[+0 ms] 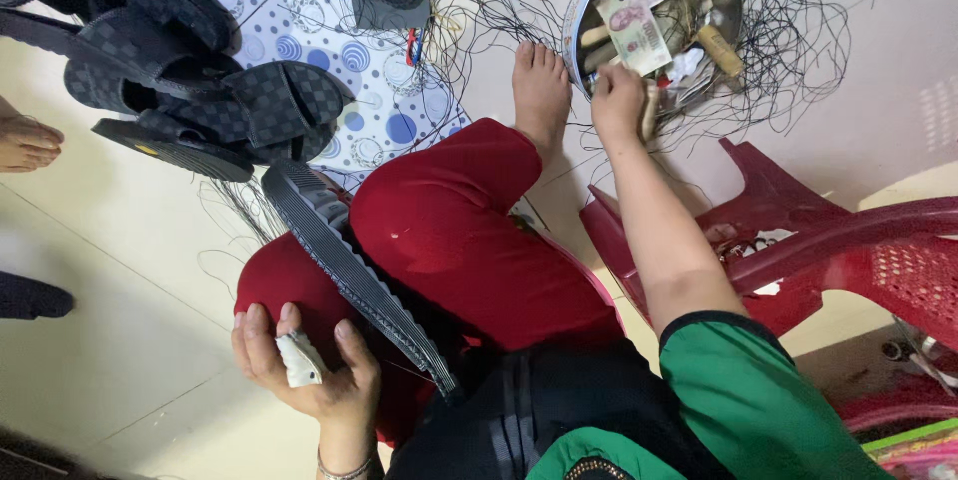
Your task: The person sits on the floor and sews a black sandal using a needle and thread. They hold the sandal on their lap, repeatedly pushing the needle through the sole and pulling the thread to stitch it. At one point, they reach into a nearby bucket to retrieve a small wooden tool before continuing the sewing process.
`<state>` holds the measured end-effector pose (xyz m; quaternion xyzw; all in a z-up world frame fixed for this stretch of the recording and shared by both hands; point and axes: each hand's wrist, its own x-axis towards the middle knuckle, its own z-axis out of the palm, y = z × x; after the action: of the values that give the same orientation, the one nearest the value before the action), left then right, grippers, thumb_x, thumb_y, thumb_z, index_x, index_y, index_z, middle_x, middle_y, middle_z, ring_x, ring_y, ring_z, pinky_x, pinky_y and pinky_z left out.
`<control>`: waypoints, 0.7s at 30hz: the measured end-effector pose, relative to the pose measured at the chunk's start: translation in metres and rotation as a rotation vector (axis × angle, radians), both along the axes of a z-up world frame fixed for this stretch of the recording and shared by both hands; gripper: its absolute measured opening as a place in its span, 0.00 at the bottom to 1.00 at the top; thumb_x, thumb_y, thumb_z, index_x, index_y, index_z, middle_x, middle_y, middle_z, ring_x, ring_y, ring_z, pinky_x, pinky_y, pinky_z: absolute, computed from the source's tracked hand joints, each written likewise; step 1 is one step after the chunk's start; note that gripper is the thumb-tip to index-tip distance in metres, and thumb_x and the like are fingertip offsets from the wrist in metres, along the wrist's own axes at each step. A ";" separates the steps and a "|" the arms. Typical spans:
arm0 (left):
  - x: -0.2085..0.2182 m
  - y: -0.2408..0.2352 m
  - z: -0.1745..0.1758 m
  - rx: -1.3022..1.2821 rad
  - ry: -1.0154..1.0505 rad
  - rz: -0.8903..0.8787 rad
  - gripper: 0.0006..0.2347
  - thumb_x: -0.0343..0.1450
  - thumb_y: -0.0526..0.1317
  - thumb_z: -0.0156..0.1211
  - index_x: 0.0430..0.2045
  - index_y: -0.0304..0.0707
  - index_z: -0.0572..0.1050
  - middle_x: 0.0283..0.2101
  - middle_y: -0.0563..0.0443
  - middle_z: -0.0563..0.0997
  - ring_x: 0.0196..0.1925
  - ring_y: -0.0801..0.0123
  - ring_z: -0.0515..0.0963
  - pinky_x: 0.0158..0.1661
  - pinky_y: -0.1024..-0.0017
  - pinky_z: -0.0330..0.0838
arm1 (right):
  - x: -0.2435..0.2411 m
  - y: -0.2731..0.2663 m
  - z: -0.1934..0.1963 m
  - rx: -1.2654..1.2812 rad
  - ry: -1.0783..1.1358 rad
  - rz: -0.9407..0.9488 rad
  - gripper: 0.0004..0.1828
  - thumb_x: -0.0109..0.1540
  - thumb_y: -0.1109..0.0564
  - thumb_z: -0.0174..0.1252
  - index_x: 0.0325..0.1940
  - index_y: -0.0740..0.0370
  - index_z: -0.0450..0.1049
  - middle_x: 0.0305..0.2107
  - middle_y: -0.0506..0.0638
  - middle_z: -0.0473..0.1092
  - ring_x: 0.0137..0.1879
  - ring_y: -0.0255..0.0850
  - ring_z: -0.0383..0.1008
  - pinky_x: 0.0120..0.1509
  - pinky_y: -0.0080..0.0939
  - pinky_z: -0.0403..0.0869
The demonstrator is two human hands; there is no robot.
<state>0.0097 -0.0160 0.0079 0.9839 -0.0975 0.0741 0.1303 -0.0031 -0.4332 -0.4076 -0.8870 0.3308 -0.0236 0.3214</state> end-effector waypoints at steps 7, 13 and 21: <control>0.000 -0.004 0.001 0.002 -0.008 0.013 0.20 0.79 0.45 0.52 0.54 0.18 0.69 0.66 0.31 0.64 0.67 0.27 0.65 0.68 0.35 0.63 | 0.006 -0.030 0.014 0.131 -0.144 -0.508 0.14 0.62 0.56 0.66 0.47 0.56 0.69 0.31 0.50 0.78 0.36 0.40 0.79 0.47 0.41 0.77; -0.001 -0.002 0.001 -0.002 0.004 0.013 0.19 0.79 0.43 0.53 0.57 0.21 0.68 0.66 0.31 0.64 0.68 0.28 0.65 0.69 0.35 0.62 | 0.056 -0.045 0.037 0.615 -0.193 -0.756 0.21 0.66 0.55 0.62 0.59 0.60 0.63 0.35 0.52 0.79 0.18 0.31 0.71 0.15 0.30 0.65; -0.001 -0.003 0.002 0.003 0.010 0.012 0.20 0.78 0.43 0.53 0.55 0.18 0.69 0.65 0.31 0.63 0.67 0.28 0.65 0.68 0.34 0.64 | 0.087 -0.008 0.099 0.334 0.306 -0.056 0.18 0.70 0.55 0.49 0.65 0.53 0.71 0.65 0.49 0.63 0.53 0.43 0.73 0.49 0.41 0.72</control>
<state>0.0088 -0.0190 0.0104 0.9850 -0.0911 0.0698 0.1291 0.0839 -0.4417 -0.3088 -0.8052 0.3993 0.1575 0.4092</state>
